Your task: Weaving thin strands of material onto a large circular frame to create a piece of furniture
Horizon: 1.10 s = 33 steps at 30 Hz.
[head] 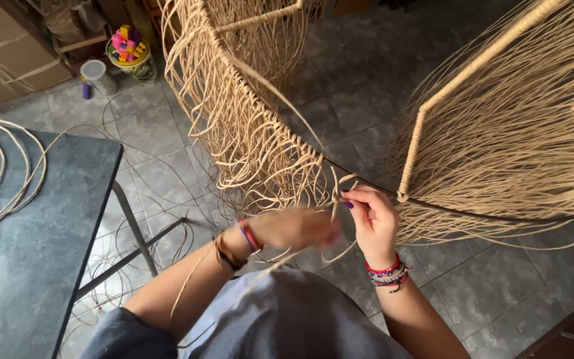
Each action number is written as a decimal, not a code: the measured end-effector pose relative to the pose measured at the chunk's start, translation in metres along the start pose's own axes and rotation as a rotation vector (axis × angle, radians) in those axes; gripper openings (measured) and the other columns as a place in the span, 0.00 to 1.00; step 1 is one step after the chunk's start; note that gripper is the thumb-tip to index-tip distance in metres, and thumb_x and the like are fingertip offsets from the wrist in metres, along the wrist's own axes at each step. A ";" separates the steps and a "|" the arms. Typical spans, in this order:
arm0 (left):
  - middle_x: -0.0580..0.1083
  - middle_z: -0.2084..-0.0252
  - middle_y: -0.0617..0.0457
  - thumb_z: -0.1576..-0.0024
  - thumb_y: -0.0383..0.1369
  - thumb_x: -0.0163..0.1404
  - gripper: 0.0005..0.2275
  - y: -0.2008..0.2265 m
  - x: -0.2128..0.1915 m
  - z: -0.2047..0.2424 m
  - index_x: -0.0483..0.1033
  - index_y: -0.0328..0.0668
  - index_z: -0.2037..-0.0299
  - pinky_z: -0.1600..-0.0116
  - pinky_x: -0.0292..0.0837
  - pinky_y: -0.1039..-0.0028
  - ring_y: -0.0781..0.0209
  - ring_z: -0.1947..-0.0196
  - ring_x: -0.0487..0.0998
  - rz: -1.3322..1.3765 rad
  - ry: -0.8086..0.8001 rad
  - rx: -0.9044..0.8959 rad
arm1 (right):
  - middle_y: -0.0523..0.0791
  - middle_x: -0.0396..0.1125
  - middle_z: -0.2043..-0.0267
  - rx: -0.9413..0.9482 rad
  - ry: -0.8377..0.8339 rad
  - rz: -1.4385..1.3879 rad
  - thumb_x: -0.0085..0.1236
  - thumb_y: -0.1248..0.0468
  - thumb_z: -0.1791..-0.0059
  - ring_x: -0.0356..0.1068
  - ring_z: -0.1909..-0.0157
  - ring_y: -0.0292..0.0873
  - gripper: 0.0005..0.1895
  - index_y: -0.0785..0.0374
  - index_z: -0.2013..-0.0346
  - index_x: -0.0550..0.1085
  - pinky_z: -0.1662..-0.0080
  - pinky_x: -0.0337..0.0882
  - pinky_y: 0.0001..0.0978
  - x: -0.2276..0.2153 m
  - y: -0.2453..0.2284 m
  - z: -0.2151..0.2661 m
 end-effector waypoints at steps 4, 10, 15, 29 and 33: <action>0.75 0.78 0.58 0.36 0.40 0.43 0.10 -0.007 0.003 -0.006 0.76 0.49 0.65 0.69 0.72 0.73 0.62 0.77 0.76 0.236 0.109 -0.005 | 0.51 0.72 0.61 -0.020 -0.011 0.037 0.57 0.77 0.49 0.76 0.57 0.48 0.06 0.69 0.61 0.80 0.55 0.77 0.38 0.000 -0.002 -0.002; 0.74 0.75 0.46 0.31 0.37 0.34 0.16 0.040 -0.038 0.004 0.74 0.41 0.64 0.68 0.71 0.67 0.53 0.75 0.76 0.280 0.230 0.060 | 0.51 0.72 0.60 -0.033 -0.019 0.060 0.57 0.75 0.48 0.75 0.56 0.48 0.05 0.69 0.61 0.80 0.54 0.77 0.39 0.005 -0.003 -0.004; 0.77 0.79 0.62 0.34 0.35 0.40 0.13 0.025 -0.013 0.010 0.75 0.53 0.71 0.69 0.72 0.75 0.66 0.78 0.80 0.185 -0.016 0.005 | 0.51 0.73 0.61 -0.009 -0.005 0.013 0.57 0.74 0.48 0.76 0.57 0.47 0.05 0.69 0.61 0.81 0.52 0.76 0.38 0.004 0.003 -0.006; 0.67 0.38 0.27 0.41 0.27 0.52 0.29 0.082 -0.044 0.064 0.58 0.25 0.30 0.41 0.72 0.49 0.30 0.43 0.74 -0.515 0.799 -0.054 | 0.50 0.73 0.64 0.095 -0.050 -0.115 0.55 0.74 0.47 0.75 0.61 0.43 0.05 0.69 0.61 0.79 0.56 0.76 0.35 0.026 -0.001 -0.013; 0.71 0.37 0.41 0.30 0.42 0.29 0.23 0.079 -0.041 0.030 0.71 0.40 0.35 0.36 0.67 0.50 0.37 0.38 0.71 -0.501 1.053 0.161 | 0.48 0.70 0.69 0.185 -0.015 -0.182 0.54 0.73 0.46 0.69 0.65 0.37 0.05 0.71 0.61 0.77 0.62 0.73 0.32 0.034 0.005 -0.005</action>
Point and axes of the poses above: each hand's wrist, its own z-axis away from the middle knuckle, its own x-axis out of the palm, y = z × x, the point moved 2 cm from there along -z, towards the middle knuckle
